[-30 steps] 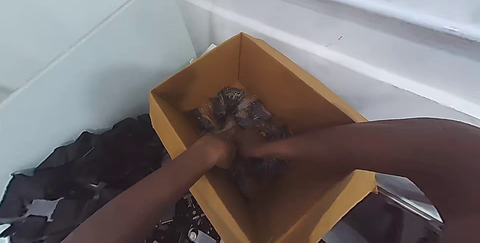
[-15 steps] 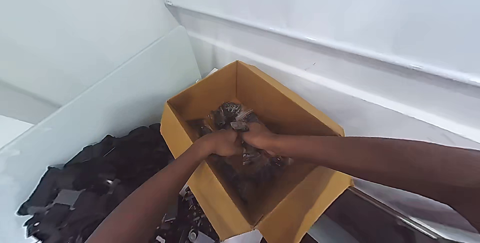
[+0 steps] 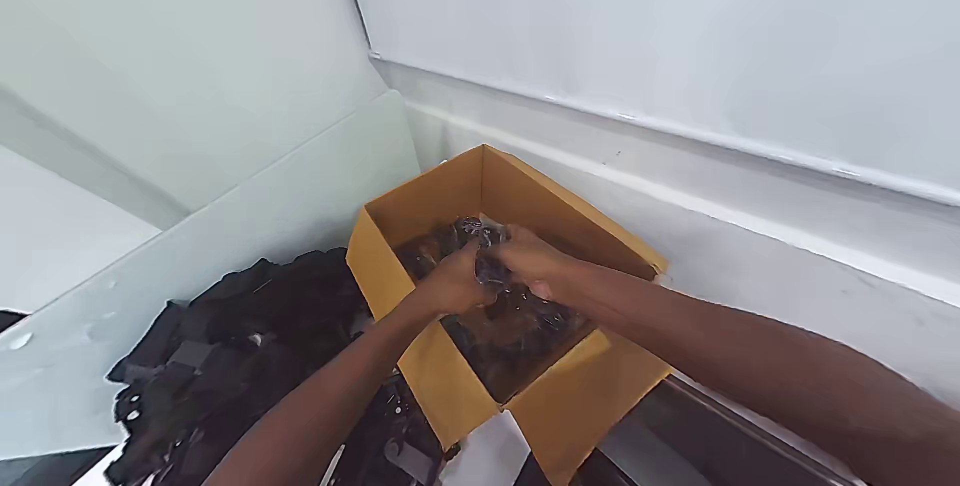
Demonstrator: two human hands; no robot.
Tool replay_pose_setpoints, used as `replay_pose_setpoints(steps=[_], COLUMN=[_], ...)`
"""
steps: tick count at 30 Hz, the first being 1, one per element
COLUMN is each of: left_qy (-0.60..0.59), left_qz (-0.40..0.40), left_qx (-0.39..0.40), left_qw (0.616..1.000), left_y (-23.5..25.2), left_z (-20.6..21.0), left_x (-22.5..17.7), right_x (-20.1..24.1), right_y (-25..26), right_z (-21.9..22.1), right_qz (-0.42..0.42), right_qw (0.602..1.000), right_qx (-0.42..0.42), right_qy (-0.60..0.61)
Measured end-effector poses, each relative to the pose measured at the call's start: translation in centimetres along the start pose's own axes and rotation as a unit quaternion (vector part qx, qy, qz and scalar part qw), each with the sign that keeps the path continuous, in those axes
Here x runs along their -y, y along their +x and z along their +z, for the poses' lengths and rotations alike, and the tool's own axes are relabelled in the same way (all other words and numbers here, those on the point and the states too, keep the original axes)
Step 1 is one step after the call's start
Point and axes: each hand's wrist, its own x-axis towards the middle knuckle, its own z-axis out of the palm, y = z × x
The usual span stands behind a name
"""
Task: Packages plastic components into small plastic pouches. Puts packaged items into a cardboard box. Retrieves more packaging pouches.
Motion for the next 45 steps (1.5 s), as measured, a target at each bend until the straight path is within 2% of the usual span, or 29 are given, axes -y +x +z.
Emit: replay_pose_setpoints(steps=[3, 5, 8, 11, 13, 15, 18, 21, 23, 25, 27, 29, 33, 36, 38, 41, 45], left_qy=[-0.014, -0.051, -0.044, -0.004, 0.008, 0.009, -0.056, -0.162, -0.258, -0.314, -0.339, -0.342, -0.298, -0.286, -0.260, -0.212, -0.182], left_qz=[0.069, 0.138, 0.270, 0.311, 0.291, 0.252, 0.184, 0.118, 0.095, 0.082, 0.071, 0.060, 0.035, 0.015, 0.000, -0.045, -0.039], left_qx=[-0.101, -0.171, -0.315, -0.429, -0.473, -0.498, -0.503, -0.535, -0.551, -0.573, -0.593, -0.609, -0.641, -0.657, -0.678, -0.717, -0.715], left_qw=[0.992, 0.974, 0.909, 0.848, 0.832, 0.830, 0.843, 0.821, 0.788, 0.752, 0.727, 0.713, 0.707, 0.698, 0.687, 0.662, 0.674], left_y=[-4.0, -6.6, -11.3, -17.7, -22.4, -26.8, -31.6, -34.3, -35.5, -36.2, -36.5, -36.7, -36.9, -37.2, -37.2, -37.3, -37.4], left_z=[-0.3, 0.3, 1.7, 2.4, 2.4, 2.9, 4.2, 5.3, 6.0, 6.5, 7.0, 7.5, 8.3, 8.8, 9.2, 9.5, 10.1], left_x=[-0.7, -0.5, 0.7, 2.7, 4.5, 6.7, 10.0, 12.8, 14.0, 14.9, 15.4, 15.5, 16.3, 16.9, 17.4, 18.1, 18.5], right_x=[1.7, 2.2, 2.5, 1.8, 0.7, -0.8, -3.2, -5.0, -5.6, -6.1, -6.7, -6.2, -5.8, -6.0, -6.2, -6.7, -6.7], right_y=[-3.1, -5.4, -9.5, -13.9, -15.9, -16.8, -16.3, -15.1, -14.8, -14.8, -15.1, -16.1, -17.5, -17.5, -17.7, -17.7, -17.8], right_z=[0.4, 0.8, 3.0, 7.9, 11.5, 15.1, 19.9, 23.5, 25.1, 25.9, 26.5, 26.9, 28.2, 29.2, 29.8, 30.6, 30.9], right_qz=[-0.027, -0.045, -0.079, -0.061, -0.029, 0.015, 0.050, 0.031, -0.033, -0.186, -0.367, -0.447, -0.442, -0.409, -0.392, -0.432, -0.431], right_qw=[0.994, 0.984, 0.963, 0.940, 0.922, 0.917, 0.930, 0.929, 0.933, 0.931, 0.899, 0.861, 0.828, 0.825, 0.836, 0.838, 0.812], right_qx=[-0.006, -0.013, -0.001, 0.062, 0.146, 0.228, 0.315, 0.368, 0.352, 0.281, 0.202, 0.221, 0.308, 0.353, 0.346, 0.288, 0.338], right_qy=[0.105, 0.170, 0.259, 0.330, 0.357, 0.325, 0.184, 0.032, -0.064, -0.139, -0.128, -0.094, -0.156, -0.164, -0.165, -0.166, -0.200])
